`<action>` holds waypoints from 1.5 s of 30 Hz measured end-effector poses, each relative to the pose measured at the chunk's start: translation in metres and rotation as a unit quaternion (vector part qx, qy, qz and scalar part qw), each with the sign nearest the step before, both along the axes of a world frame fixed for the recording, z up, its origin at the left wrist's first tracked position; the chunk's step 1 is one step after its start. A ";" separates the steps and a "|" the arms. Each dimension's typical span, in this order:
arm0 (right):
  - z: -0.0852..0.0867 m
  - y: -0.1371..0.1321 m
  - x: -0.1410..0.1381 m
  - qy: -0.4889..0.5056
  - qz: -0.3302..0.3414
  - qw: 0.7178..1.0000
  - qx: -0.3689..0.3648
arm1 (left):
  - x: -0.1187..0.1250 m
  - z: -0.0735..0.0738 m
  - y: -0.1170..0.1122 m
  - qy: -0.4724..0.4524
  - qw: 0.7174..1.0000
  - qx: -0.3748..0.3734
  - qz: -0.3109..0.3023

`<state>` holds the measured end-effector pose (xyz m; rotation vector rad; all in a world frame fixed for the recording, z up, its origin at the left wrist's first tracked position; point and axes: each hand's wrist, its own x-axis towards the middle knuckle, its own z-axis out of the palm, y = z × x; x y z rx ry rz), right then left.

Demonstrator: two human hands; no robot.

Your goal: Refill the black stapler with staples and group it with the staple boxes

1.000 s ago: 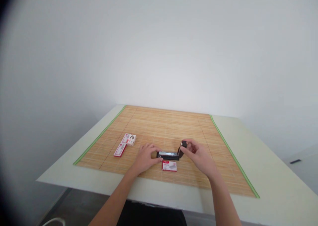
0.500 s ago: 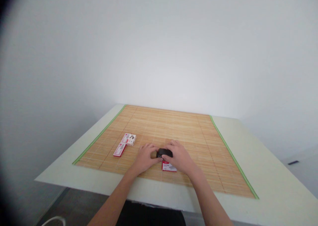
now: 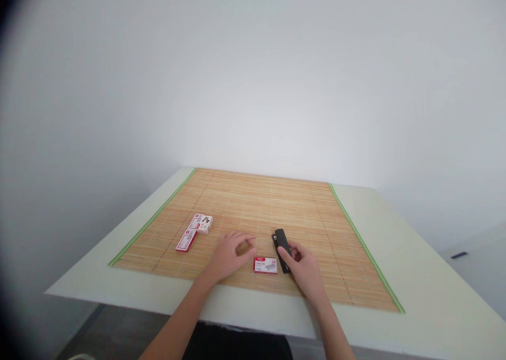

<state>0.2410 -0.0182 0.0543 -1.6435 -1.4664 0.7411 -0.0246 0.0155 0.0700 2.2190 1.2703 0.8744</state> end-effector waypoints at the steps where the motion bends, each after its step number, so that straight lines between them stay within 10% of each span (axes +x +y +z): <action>1: -0.003 -0.002 -0.004 0.005 -0.011 1.000 0.003 | 0.003 0.002 -0.004 0.007 1.000 0.003 -0.018; 6: 0.000 -0.004 -0.014 0.000 -0.025 0.999 0.023 | 0.021 0.013 -0.021 0.071 0.991 0.034 -0.112; 13: 0.006 -0.007 -0.012 -0.001 -0.014 1.000 0.015 | -0.002 0.012 -0.011 0.113 0.993 -0.009 0.039; 36: 0.006 -0.016 -0.049 0.096 0.049 0.994 -0.007 | -0.003 0.004 -0.015 0.035 0.997 -0.058 -0.037; 41: 0.002 -0.017 -0.048 0.136 0.024 0.990 -0.014 | -0.071 0.005 -0.014 0.032 0.988 0.001 0.149; 45: 0.001 -0.018 -0.048 0.133 0.020 0.991 -0.011 | -0.137 -0.003 -0.011 0.091 0.930 0.056 0.352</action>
